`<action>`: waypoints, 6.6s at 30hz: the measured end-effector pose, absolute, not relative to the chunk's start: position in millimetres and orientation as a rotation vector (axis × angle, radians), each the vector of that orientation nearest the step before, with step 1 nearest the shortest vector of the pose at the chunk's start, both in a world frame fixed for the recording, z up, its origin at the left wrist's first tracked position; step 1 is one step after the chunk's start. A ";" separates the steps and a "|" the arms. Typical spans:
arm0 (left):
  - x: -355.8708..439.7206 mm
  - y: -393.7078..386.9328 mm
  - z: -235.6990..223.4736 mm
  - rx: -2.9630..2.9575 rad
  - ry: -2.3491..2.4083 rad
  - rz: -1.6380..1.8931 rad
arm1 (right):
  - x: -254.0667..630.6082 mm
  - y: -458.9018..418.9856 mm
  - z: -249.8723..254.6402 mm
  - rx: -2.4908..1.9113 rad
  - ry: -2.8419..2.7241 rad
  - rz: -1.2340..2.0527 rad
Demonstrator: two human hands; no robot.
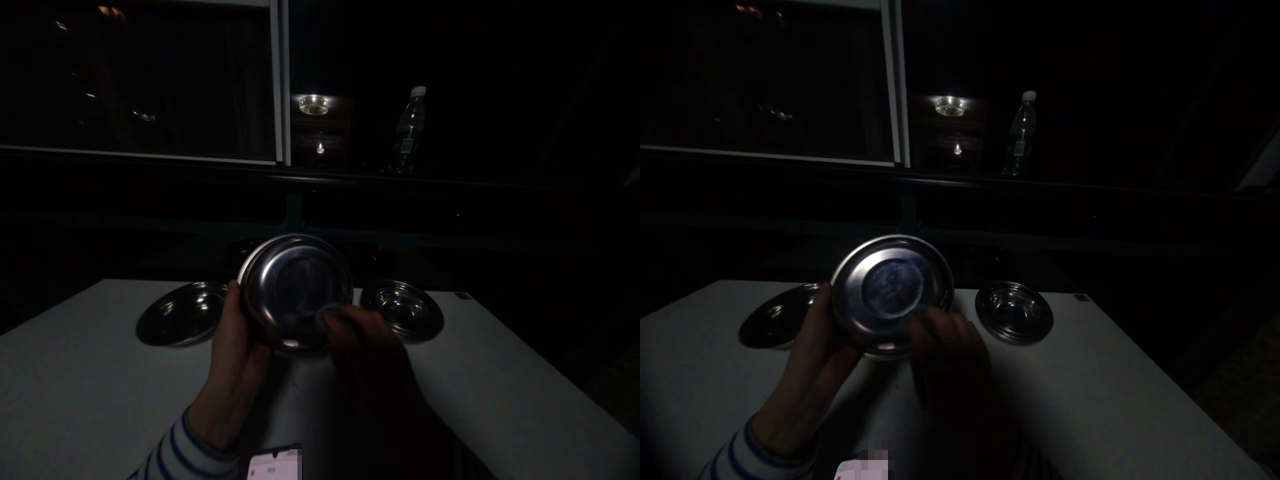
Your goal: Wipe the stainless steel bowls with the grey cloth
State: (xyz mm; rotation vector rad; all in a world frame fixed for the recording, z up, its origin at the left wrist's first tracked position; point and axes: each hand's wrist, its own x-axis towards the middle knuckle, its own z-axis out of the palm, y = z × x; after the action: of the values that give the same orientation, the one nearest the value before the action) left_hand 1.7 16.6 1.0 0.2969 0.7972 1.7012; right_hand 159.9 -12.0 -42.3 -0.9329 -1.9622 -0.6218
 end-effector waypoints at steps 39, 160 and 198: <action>9.8 18.9 -5.3 0.345 0.810 1.599 | 180.5 -6.6 -22.6 -1.175 -1.813 -0.410; 14.0 11.1 -5.0 0.380 1.050 1.615 | 149.9 -6.2 -47.4 -0.844 -1.991 -0.746; 18.3 11.4 -8.9 0.440 1.201 1.442 | 153.9 -14.9 -40.7 -0.982 -2.051 -0.583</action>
State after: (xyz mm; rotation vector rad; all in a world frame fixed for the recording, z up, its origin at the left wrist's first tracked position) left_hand 18.3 11.4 -8.9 0.4396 1.2011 1.4424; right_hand 153.9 -14.9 -40.7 -0.9824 -2.0506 -0.5834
